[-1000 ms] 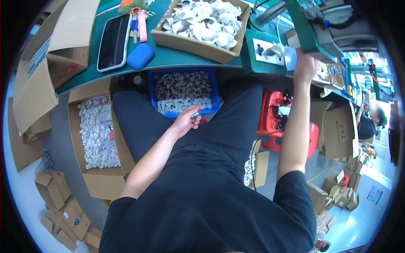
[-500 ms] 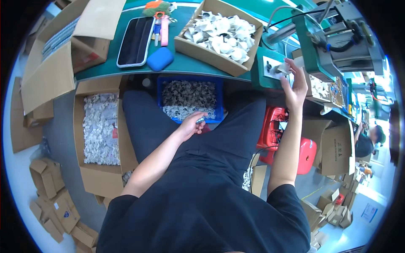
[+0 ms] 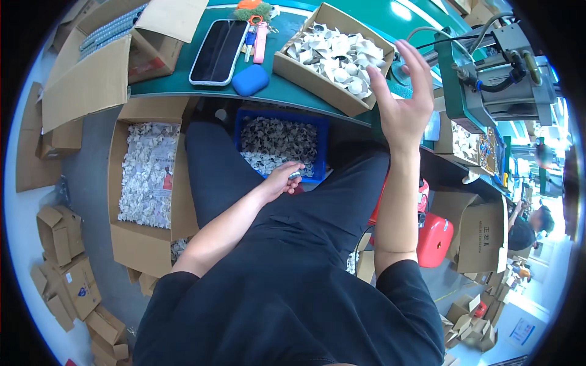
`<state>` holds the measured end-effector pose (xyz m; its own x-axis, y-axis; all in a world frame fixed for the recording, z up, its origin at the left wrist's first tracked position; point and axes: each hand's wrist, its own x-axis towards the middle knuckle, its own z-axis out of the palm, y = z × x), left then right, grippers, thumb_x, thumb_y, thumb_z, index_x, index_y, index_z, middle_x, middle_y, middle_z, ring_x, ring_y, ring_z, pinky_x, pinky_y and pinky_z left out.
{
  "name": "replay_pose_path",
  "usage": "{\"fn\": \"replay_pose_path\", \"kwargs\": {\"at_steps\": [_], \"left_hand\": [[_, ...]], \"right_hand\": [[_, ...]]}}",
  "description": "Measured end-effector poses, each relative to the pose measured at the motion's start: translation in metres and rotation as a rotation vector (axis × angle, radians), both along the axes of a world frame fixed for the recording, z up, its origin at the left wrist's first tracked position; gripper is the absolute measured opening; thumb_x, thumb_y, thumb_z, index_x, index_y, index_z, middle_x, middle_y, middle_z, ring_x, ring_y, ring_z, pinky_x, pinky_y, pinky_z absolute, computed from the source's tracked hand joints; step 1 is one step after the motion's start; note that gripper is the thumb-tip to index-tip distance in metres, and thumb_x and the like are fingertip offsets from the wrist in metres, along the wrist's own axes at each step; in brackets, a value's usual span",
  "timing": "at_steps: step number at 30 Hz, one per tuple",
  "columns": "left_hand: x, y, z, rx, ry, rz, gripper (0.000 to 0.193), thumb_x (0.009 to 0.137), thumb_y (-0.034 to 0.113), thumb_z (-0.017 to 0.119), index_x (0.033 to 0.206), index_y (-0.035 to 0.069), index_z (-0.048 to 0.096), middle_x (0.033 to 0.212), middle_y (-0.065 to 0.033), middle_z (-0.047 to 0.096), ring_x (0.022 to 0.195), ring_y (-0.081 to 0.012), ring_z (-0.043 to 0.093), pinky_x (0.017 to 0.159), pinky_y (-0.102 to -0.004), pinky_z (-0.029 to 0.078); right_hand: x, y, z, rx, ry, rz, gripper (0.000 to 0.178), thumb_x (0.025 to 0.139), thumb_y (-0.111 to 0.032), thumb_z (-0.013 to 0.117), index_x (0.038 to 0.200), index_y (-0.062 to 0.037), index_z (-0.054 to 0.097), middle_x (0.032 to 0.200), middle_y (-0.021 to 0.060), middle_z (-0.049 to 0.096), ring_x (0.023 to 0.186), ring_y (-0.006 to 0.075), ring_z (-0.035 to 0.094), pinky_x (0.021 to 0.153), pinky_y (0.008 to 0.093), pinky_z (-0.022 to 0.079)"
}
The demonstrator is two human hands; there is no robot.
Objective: Assembling small electronic components using a manual press machine at a production workbench.
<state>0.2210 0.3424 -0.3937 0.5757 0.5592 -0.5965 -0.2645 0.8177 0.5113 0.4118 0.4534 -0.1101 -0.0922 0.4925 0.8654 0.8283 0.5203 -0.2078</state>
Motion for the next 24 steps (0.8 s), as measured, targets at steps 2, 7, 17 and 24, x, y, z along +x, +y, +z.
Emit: {"fn": "replay_pose_path", "kwargs": {"at_steps": [2, 7, 17, 24], "left_hand": [[0.0, -0.004, 0.019, 0.014, -0.136, 0.089, 0.03, 0.108, 0.031, 0.046, 0.131, 0.012, 0.051, 0.081, 0.0015, 0.05, 0.07, -0.0088, 0.045, 0.062, -0.0246, 0.038], [0.01, -0.006, 0.088, 0.433, -0.109, 0.325, 0.034, 0.109, 0.03, 0.044, 0.137, 0.011, 0.044, 0.085, 0.001, 0.049, 0.071, -0.005, 0.045, 0.062, -0.0209, 0.039], [0.027, -0.001, 0.128, 0.597, -0.05, 0.154, 0.033, 0.111, 0.025, 0.039, 0.141, 0.011, 0.038, 0.086, 0.0, 0.048, 0.07, -0.0066, 0.044, 0.063, -0.0222, 0.04], [0.039, -0.006, 0.127, 0.491, -0.297, 0.24, 0.036, 0.111, 0.026, 0.039, 0.143, 0.01, 0.034, 0.085, -0.0014, 0.048, 0.07, -0.0081, 0.044, 0.064, -0.0236, 0.041]], "right_hand": [[0.0, -0.011, -0.004, -0.173, 0.048, 0.189, 0.029, 0.083, 0.0, 0.075, 0.111, 0.0009, 0.069, 0.113, 0.0156, 0.069, 0.094, 0.0223, 0.068, 0.079, 0.0316, 0.055], [-0.011, -0.092, -0.069, -0.75, 0.153, 0.428, 0.029, 0.083, 0.0, 0.074, 0.112, -0.0026, 0.07, 0.099, 0.0101, 0.068, 0.083, 0.0189, 0.065, 0.073, 0.0278, 0.052], [0.029, -0.112, -0.109, -0.815, 0.44, 0.38, 0.025, 0.084, -0.005, 0.077, 0.108, 0.0, 0.069, 0.098, 0.0082, 0.064, 0.082, 0.0159, 0.063, 0.072, 0.0271, 0.051], [0.029, -0.105, -0.07, -1.112, 0.463, 0.537, 0.019, 0.088, -0.002, 0.074, 0.106, 0.0014, 0.068, 0.096, 0.008, 0.062, 0.085, 0.0143, 0.062, 0.077, 0.0278, 0.052]]}}
